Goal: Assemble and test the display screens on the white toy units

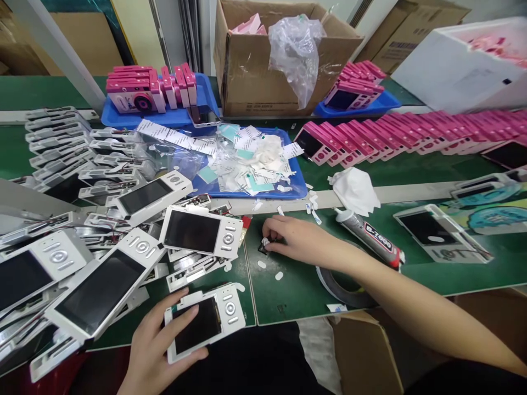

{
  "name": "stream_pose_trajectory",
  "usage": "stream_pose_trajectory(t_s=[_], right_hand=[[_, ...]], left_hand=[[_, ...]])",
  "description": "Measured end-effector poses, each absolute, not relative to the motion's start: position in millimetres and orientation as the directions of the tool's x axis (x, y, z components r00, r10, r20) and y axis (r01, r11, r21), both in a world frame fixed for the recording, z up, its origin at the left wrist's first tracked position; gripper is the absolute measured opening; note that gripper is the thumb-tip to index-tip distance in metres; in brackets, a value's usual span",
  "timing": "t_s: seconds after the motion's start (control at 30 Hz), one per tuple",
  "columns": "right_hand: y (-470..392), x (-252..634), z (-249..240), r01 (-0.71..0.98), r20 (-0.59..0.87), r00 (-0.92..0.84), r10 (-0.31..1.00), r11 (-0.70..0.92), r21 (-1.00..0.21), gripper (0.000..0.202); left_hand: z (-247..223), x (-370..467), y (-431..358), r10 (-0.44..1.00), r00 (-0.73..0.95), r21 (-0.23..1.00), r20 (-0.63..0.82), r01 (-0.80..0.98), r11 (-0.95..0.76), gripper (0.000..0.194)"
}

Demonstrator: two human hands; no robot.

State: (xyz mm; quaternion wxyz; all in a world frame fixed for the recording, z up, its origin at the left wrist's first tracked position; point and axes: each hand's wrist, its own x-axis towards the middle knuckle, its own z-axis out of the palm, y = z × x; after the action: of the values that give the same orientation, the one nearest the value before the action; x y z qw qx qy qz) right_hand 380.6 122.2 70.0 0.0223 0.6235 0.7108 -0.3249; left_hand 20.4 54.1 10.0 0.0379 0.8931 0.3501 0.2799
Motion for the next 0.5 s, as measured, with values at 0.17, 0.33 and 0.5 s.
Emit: stream_pose_trajectory(t_s=[0.17, 0.33, 0.5], right_hand=[[119, 387, 68, 0.885, -0.425, -0.268, 0.865, 0.047, -0.462, 0.007], [115, 392, 58, 0.850, -0.403, -0.329, 0.854, 0.083, -0.520, 0.008], [109, 390, 54, 0.854, -0.368, -0.320, 0.873, 0.097, -0.511, 0.005]], left_hand=[[6, 17, 53, 0.656, 0.596, 0.275, 0.464, 0.607, -0.746, 0.042], [-1, 12, 51, 0.665, 0.612, 0.301, 0.428, 0.597, -0.743, 0.042], [6, 18, 52, 0.680, 0.572, 0.315, 0.458, 0.611, -0.726, 0.041]])
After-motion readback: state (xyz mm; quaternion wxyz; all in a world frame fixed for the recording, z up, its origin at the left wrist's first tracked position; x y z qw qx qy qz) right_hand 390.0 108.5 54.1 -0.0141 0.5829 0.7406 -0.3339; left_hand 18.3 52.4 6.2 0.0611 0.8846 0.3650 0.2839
